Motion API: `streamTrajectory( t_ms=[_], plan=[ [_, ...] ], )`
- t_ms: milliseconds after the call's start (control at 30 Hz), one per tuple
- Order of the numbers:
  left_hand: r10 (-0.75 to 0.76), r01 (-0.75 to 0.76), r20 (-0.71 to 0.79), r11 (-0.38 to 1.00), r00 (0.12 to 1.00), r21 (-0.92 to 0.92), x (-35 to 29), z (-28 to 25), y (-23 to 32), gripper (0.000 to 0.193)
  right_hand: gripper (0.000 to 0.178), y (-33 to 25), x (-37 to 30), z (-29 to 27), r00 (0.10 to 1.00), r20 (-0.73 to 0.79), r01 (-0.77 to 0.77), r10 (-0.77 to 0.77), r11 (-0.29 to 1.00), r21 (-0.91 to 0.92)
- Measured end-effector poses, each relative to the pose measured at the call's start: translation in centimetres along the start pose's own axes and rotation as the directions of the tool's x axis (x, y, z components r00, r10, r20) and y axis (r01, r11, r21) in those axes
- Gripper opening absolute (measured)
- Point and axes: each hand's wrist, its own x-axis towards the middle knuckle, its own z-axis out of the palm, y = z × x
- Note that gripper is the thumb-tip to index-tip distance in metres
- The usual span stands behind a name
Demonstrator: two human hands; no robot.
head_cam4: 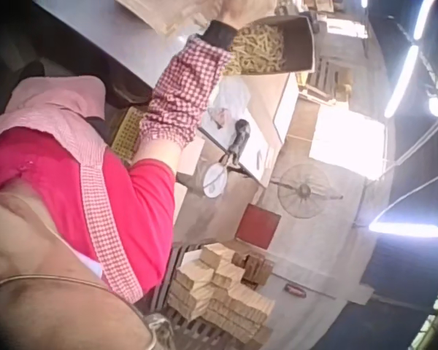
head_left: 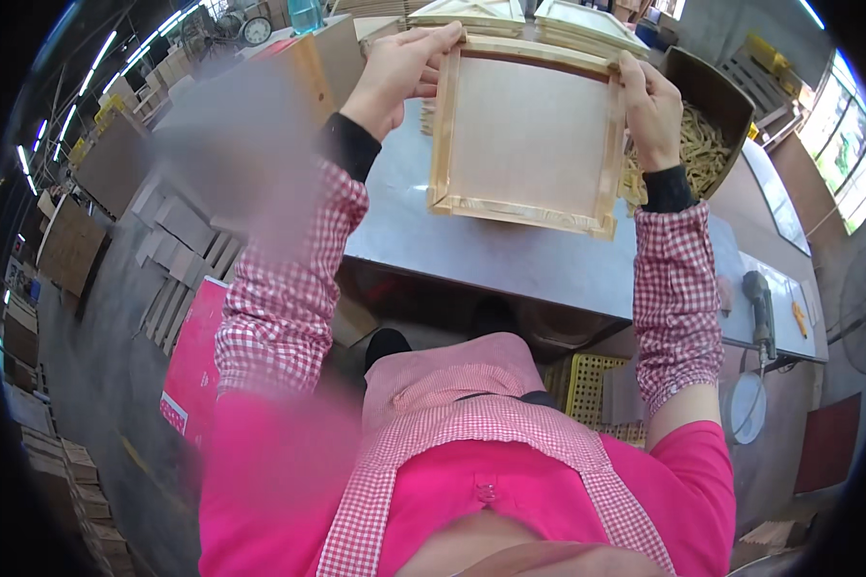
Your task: The person applies glue from a bottle onto wooden panels, fits the panels and square boards together to build a wooden box, secures the box with rubber bands, and places the assembled box onto a pallet.
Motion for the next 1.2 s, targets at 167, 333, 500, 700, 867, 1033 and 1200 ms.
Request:
streamTrajectory(
  t_ms=[167,333,500,700,867,1033,1200],
  plan=[
    [-0.093,0.094,-0.015,0.989,0.996,0.114,4.7,-0.6,0.7,0.044,0.044,1.0,4.4,1.3,0.997,0.034,-0.063,0.067,0.992,-0.111],
    [-0.196,0.192,0.002,0.965,0.981,0.180,9.7,-0.9,0.0,0.049,0.046,3.6,8.4,4.1,0.983,0.066,-0.153,0.173,0.960,-0.235],
    [-0.237,0.222,0.071,0.959,0.969,0.176,14.2,-1.5,-2.1,0.046,0.049,9.2,11.3,6.2,0.974,0.096,-0.177,0.204,0.954,-0.241],
    [-0.236,0.235,0.097,0.972,0.967,0.026,18.0,-2.1,-5.5,0.038,0.042,11.1,12.6,7.5,0.976,0.199,-0.014,0.085,0.942,-0.335],
    [-0.348,0.350,0.127,0.937,0.929,0.004,20.1,-2.3,-6.3,0.038,0.045,10.5,12.9,9.0,0.906,0.194,-0.329,0.376,0.914,-0.236],
    [-0.542,0.552,0.162,0.834,0.824,-0.018,22.5,-2.1,-6.5,0.037,0.046,10.8,13.3,10.4,0.844,0.185,-0.429,0.504,0.840,-0.332],
    [-0.560,0.567,0.185,0.824,0.808,0.017,20.8,-2.9,-5.3,0.038,0.045,8.0,11.9,9.7,0.852,0.130,-0.433,0.507,0.822,-0.371]
  ],
)
